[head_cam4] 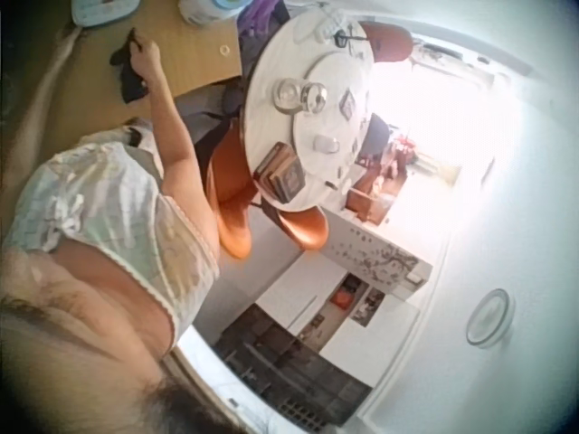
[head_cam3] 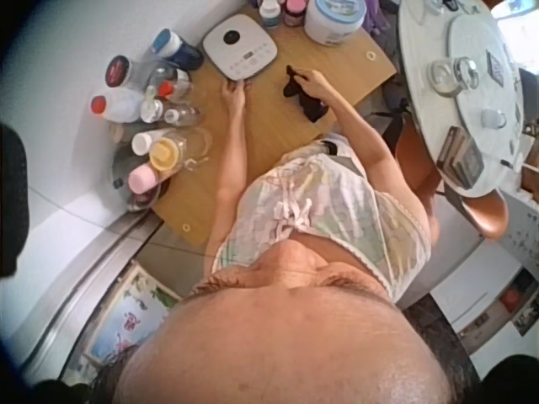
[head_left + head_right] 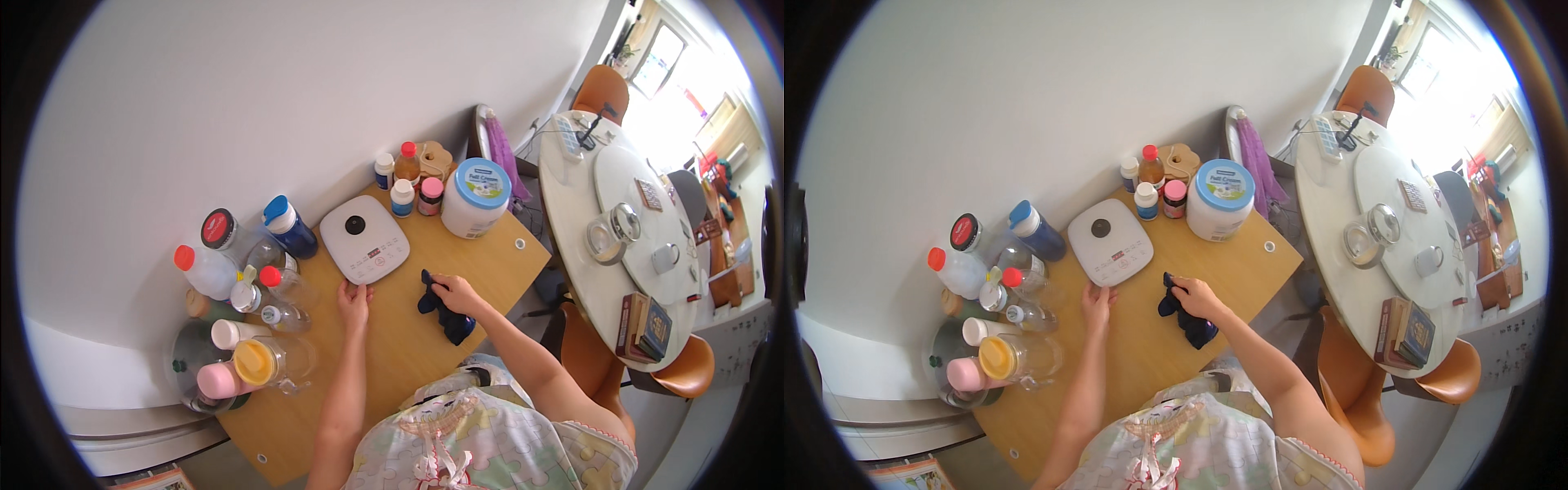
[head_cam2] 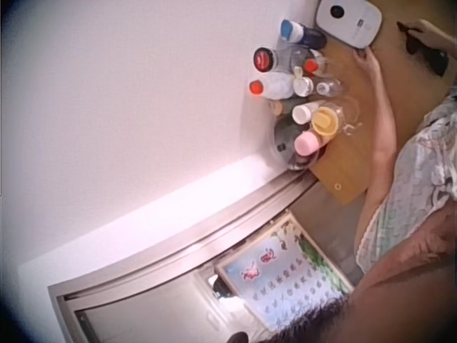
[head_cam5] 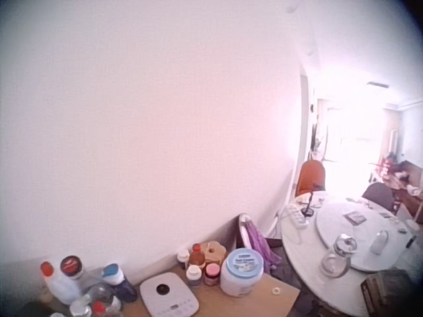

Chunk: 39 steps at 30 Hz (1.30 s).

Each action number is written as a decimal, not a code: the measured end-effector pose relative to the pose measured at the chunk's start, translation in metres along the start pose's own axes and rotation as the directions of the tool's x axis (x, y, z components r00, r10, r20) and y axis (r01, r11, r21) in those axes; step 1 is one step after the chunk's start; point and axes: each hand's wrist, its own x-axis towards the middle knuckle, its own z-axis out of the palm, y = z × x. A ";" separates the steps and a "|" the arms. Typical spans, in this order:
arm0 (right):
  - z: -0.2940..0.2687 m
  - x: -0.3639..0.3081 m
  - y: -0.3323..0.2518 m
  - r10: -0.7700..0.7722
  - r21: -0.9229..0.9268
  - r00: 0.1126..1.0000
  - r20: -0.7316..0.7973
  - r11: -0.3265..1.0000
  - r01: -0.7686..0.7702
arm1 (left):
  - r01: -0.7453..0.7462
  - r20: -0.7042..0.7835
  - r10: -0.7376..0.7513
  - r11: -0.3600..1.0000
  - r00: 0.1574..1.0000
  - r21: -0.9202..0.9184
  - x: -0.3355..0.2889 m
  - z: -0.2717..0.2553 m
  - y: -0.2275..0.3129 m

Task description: The person wipes a round dining table with a dark cloth, moving a power strip and other items aside to reach the surface. They then wipe a red plastic stool and a side table, handling a book, a digital scale, and a glass pot while cleaning.

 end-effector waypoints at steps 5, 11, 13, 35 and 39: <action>-0.004 0.025 -0.053 0.087 -0.429 0.988 0.127 0.903 -0.024 | -0.011 0.012 0.012 0.999 1.000 -0.042 -0.033 -0.012 -0.013; 0.023 0.066 -0.048 0.048 -0.611 0.971 0.236 0.784 0.110 | 0.069 -0.061 -0.076 0.991 0.995 -0.111 -0.087 -0.046 -0.023; 0.024 0.069 -0.051 0.054 -0.599 0.960 0.274 0.790 0.126 | 0.041 -0.124 -0.056 0.992 0.991 -0.116 -0.105 -0.061 -0.028; -0.243 -0.063 0.079 -0.291 -0.119 0.841 -0.456 0.956 0.267 | 0.679 0.760 0.038 0.420 0.649 -0.602 -0.115 0.117 -0.007; -0.334 -0.132 0.169 0.013 -0.057 0.215 -0.977 0.947 -0.317 | 0.350 0.803 0.216 0.815 0.556 -0.462 -0.147 0.154 0.085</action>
